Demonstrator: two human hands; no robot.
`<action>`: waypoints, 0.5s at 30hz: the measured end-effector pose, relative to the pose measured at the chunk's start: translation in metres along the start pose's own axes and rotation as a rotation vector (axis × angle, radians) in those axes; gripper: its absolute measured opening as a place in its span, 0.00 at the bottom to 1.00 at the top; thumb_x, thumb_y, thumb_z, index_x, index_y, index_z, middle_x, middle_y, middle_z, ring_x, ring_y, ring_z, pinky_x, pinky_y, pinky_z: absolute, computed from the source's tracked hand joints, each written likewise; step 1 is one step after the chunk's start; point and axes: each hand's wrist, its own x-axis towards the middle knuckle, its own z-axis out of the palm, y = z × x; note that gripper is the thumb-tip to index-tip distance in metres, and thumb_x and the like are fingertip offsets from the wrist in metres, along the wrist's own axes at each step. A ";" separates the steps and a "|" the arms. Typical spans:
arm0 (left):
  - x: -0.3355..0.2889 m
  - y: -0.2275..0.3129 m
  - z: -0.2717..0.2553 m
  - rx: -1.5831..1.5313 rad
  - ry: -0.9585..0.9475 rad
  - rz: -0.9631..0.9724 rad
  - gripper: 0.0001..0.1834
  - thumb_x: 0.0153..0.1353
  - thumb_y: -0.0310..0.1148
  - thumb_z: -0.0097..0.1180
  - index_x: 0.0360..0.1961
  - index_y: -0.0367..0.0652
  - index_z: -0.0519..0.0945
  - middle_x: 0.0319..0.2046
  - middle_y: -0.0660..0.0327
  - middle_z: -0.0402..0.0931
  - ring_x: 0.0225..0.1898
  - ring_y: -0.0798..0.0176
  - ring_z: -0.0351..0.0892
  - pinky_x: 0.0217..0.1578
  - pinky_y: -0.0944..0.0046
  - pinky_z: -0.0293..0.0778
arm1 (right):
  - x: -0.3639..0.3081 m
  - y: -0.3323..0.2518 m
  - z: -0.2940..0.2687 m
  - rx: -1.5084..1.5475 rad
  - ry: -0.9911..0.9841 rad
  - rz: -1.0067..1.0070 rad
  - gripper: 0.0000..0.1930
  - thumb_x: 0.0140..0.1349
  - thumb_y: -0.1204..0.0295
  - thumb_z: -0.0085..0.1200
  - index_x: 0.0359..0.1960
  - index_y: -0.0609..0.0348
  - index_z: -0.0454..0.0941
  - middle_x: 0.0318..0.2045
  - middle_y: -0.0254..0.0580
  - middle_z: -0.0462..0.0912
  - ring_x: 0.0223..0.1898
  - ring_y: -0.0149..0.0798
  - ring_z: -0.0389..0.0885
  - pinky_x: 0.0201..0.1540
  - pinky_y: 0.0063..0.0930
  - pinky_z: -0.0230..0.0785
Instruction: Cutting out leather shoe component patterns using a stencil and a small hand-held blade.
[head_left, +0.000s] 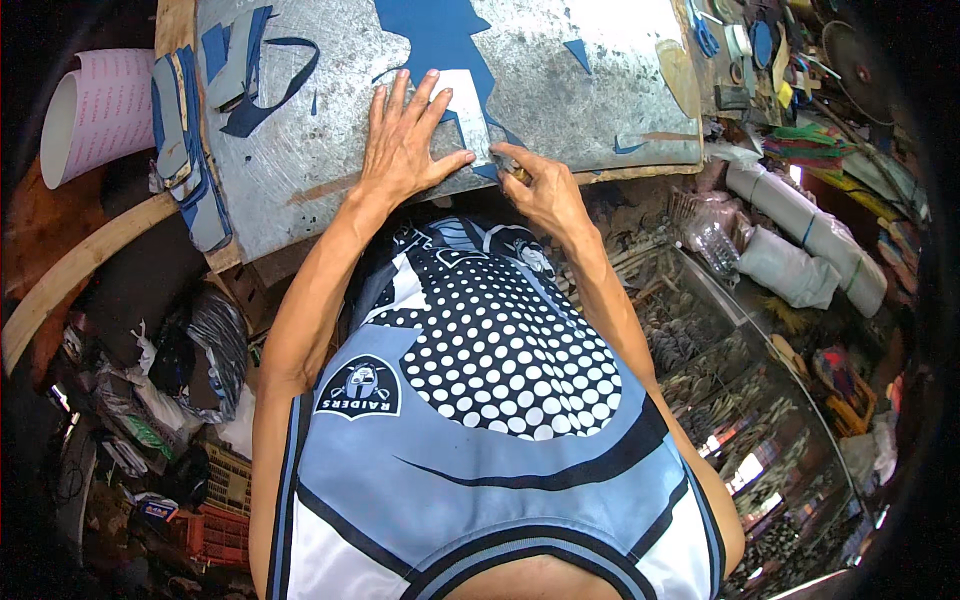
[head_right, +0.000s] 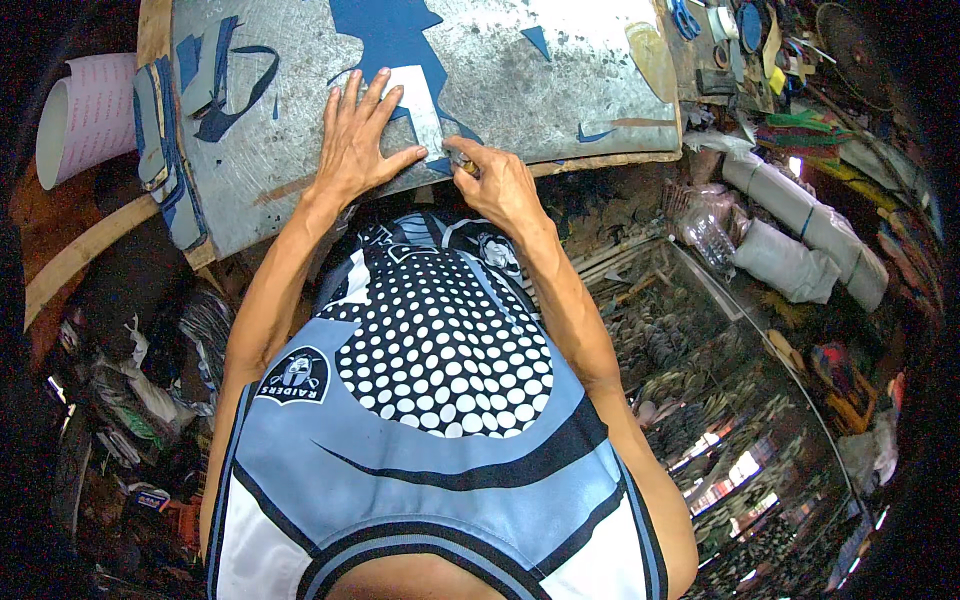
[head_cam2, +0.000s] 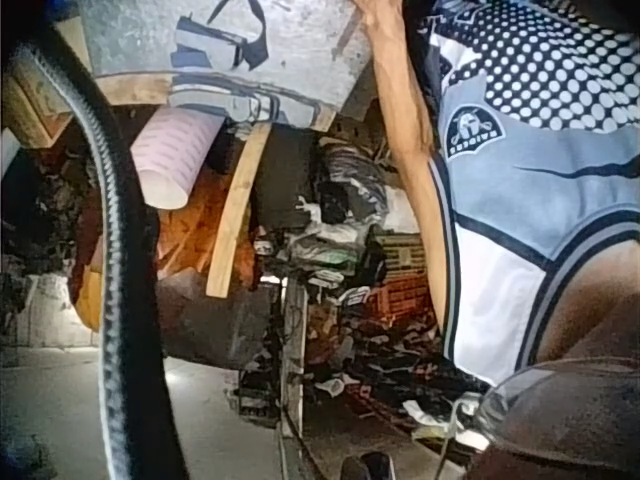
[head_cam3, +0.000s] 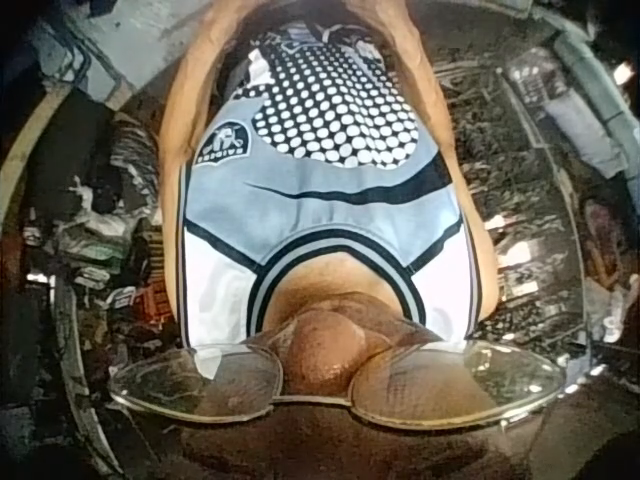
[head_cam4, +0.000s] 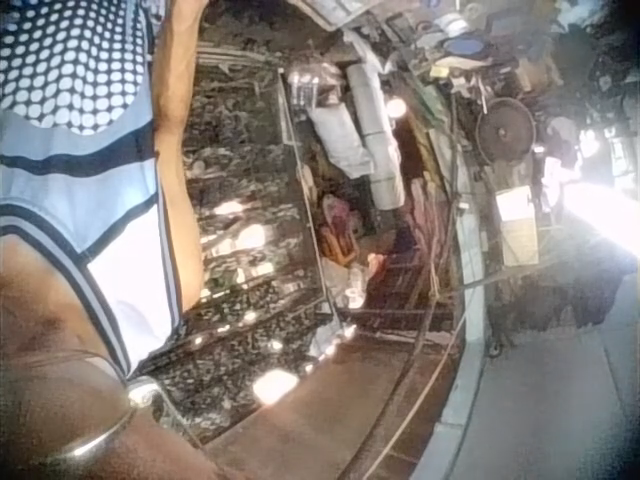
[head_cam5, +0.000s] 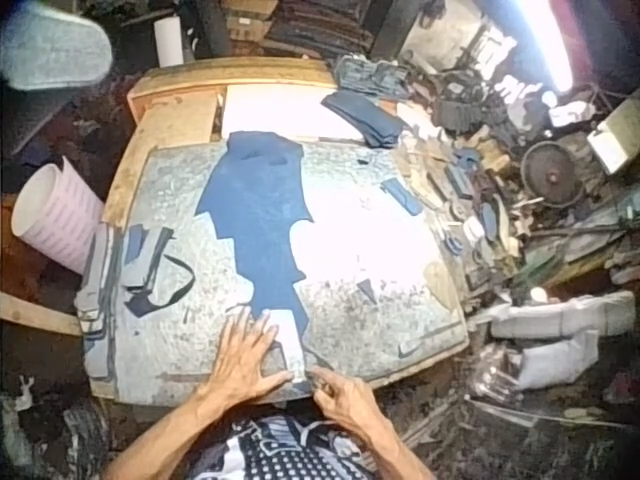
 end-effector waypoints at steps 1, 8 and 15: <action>0.001 0.001 0.002 0.000 0.010 0.003 0.50 0.50 0.66 0.65 0.68 0.47 0.69 0.75 0.54 0.53 0.76 0.41 0.42 0.74 0.36 0.37 | 0.000 0.000 -0.002 -0.002 -0.001 -0.004 0.19 0.61 0.69 0.56 0.55 0.52 0.81 0.35 0.57 0.86 0.38 0.56 0.86 0.43 0.44 0.76; 0.000 0.006 -0.002 -0.007 0.016 -0.008 0.54 0.46 0.69 0.66 0.69 0.49 0.68 0.75 0.50 0.52 0.76 0.40 0.43 0.73 0.36 0.38 | -0.009 0.002 -0.002 0.029 0.025 0.014 0.20 0.61 0.70 0.57 0.56 0.54 0.80 0.38 0.58 0.86 0.39 0.54 0.87 0.44 0.42 0.76; -0.001 0.007 -0.004 -0.015 0.016 -0.006 0.59 0.40 0.72 0.68 0.70 0.50 0.67 0.75 0.50 0.50 0.76 0.40 0.42 0.74 0.37 0.38 | -0.024 0.002 0.009 0.105 0.044 0.031 0.23 0.63 0.71 0.57 0.61 0.54 0.76 0.35 0.49 0.85 0.26 0.36 0.78 0.36 0.32 0.73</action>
